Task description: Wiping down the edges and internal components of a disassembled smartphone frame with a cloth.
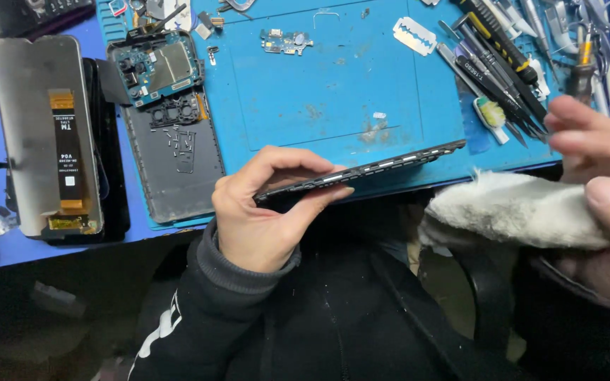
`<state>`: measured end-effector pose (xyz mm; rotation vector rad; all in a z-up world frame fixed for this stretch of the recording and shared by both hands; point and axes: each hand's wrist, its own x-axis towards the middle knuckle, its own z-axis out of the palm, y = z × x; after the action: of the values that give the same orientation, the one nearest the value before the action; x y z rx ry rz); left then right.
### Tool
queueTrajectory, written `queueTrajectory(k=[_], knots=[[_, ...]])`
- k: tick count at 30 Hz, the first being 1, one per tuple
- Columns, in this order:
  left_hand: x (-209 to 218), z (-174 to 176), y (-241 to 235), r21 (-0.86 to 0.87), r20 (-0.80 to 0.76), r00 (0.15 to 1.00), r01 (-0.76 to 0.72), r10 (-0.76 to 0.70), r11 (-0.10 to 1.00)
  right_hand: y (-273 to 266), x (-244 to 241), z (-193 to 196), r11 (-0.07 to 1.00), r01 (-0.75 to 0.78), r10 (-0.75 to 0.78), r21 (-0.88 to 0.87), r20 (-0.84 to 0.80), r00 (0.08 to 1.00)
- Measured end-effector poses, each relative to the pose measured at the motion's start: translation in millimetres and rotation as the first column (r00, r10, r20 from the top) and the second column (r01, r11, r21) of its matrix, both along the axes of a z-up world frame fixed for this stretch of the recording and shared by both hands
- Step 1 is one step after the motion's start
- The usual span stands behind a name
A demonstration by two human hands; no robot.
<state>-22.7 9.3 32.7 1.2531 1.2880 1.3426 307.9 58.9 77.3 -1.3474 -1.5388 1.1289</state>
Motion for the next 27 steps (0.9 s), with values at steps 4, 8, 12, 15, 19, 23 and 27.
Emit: queueTrajectory(k=[4,8,12,15,19,23,27], knots=[[0.5,-0.3,0.1,-0.021,-0.01,1.0,-0.017,0.017,1.0,-6.6,-58.2,-12.2,0.985,0.041,-0.006,0.17,-0.199,0.98],[0.7,0.6,1.1,-0.022,-0.029,0.999,-0.033,0.032,0.999,0.9,-61.9,-21.7,0.954,0.075,0.018,0.291,-0.303,0.953],[0.6,0.6,1.8,-0.027,-0.024,0.999,-0.04,0.039,0.999,7.3,-57.2,-26.3,0.85,-0.166,0.034,0.499,0.263,0.964],[0.9,0.8,2.5,-0.03,-0.036,0.998,-0.046,0.044,0.999,8.3,-58.5,-26.8,0.827,-0.223,-0.002,0.515,0.4,0.916],[1.1,2.1,3.2,-0.048,-0.052,0.997,-0.057,0.055,0.997,6.8,-58.6,-31.1,0.799,-0.22,-0.021,0.559,0.391,0.92],[0.2,2.1,3.1,-0.067,-0.03,0.999,-0.032,0.03,0.997,20.8,-59.4,-22.7,0.733,-0.286,-0.033,0.618,0.452,0.891],[1.4,2.7,4.1,-0.095,0.01,1.0,-0.026,0.027,0.995,30.2,-66.6,-6.9,0.61,-0.509,0.146,0.607,0.546,0.825]])
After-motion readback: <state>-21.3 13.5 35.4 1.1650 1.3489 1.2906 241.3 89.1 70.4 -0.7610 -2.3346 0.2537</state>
